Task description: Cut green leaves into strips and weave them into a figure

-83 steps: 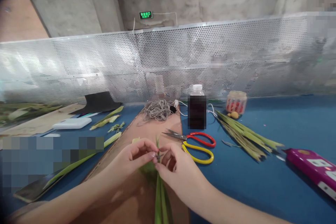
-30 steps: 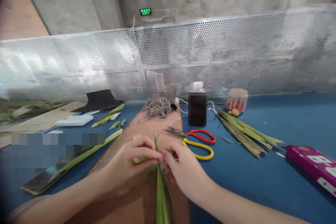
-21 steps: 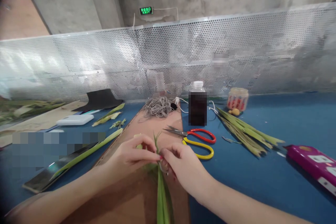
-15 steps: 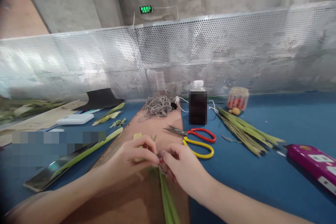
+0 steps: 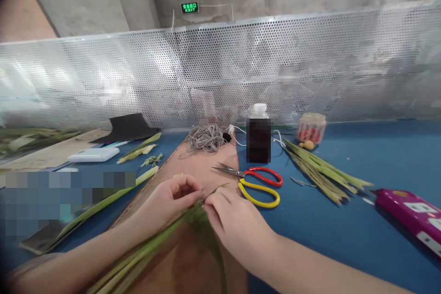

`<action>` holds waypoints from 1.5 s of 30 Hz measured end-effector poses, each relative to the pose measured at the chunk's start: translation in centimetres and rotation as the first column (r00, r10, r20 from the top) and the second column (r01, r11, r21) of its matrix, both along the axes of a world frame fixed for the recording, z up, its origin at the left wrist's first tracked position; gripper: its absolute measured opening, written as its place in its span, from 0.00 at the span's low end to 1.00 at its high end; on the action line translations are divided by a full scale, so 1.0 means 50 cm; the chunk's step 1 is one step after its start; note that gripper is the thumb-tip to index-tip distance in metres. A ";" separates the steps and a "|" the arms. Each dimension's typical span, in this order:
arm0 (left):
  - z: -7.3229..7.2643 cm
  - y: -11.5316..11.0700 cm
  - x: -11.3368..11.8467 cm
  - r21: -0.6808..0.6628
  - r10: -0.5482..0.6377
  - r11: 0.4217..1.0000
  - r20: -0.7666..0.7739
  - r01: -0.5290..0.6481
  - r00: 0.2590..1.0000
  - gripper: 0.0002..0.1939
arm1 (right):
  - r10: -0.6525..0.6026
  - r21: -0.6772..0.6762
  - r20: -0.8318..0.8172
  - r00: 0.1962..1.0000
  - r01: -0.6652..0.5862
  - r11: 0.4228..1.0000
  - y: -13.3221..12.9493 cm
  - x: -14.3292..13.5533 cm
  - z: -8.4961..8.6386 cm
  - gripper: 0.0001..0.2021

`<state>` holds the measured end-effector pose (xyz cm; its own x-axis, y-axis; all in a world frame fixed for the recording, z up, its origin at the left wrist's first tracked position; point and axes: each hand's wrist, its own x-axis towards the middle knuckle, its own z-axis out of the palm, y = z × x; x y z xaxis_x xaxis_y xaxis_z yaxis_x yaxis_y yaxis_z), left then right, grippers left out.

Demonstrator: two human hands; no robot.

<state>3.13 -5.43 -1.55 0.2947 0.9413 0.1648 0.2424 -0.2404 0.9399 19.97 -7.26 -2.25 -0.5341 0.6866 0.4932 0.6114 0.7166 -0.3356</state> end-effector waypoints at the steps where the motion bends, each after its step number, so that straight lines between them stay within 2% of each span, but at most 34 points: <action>1: 0.000 -0.001 0.000 -0.007 0.012 1.000 -0.001 -0.012 1.000 0.06 | 0.002 0.082 0.055 0.998 -0.007 0.997 0.001 0.001 -0.002 0.09; 4: -0.005 -0.003 -0.001 -0.019 -0.006 1.000 0.014 0.007 1.000 0.05 | -0.005 0.231 0.146 0.989 -0.029 0.973 0.006 0.002 -0.004 0.10; 7: -0.015 -0.001 -0.003 -0.060 -0.053 0.996 0.087 0.058 0.995 0.04 | 0.047 0.281 0.194 0.980 -0.101 0.954 0.011 0.005 -0.003 0.08; 10: -0.020 0.003 -0.003 -0.130 -0.074 0.988 0.117 0.089 0.990 0.06 | 0.114 0.256 0.237 0.965 -0.175 0.951 0.018 0.011 -0.004 0.07; 17: -0.010 0.000 -0.001 -0.315 -0.054 0.943 0.180 0.110 0.982 0.15 | 0.179 0.157 0.191 0.965 -0.210 0.965 0.030 0.022 -0.003 0.09; 22: -0.003 -0.003 -0.004 -0.286 -0.103 0.946 0.186 0.154 0.977 0.16 | 0.166 -0.013 0.075 0.983 -0.166 0.986 0.020 0.019 0.006 0.08; 25: 0.000 -0.004 -0.004 -0.281 -0.114 0.945 0.194 0.166 0.974 0.15 | 0.184 -0.059 -0.014 0.983 -0.184 0.981 0.014 0.019 0.013 0.07; 29: -0.005 -0.005 -0.003 -0.295 -0.126 0.934 0.262 0.203 0.957 0.14 | 0.200 -0.008 0.032 0.979 -0.200 0.980 0.017 0.020 0.012 0.08; 32: -0.010 -0.006 -0.004 -0.253 -0.159 0.941 0.262 0.227 0.952 0.12 | 0.207 0.033 0.076 0.975 -0.210 0.977 0.025 0.019 0.004 0.08; 38: -0.007 -0.006 -0.004 -0.191 -0.162 0.961 0.188 0.198 0.969 0.09 | 0.161 -0.010 -0.059 0.985 -0.162 0.987 0.024 0.016 -0.001 0.06; 43: -0.004 -0.008 -0.009 -0.184 -0.183 0.958 0.201 0.221 0.962 0.09 | 0.158 0.115 -0.039 0.987 -0.153 0.982 0.025 0.006 0.004 0.05; 45: -0.005 -0.007 -0.013 -0.218 -0.155 0.955 0.216 0.202 0.964 0.09 | 0.162 0.147 -0.027 0.986 -0.156 0.977 0.030 0.001 0.003 0.05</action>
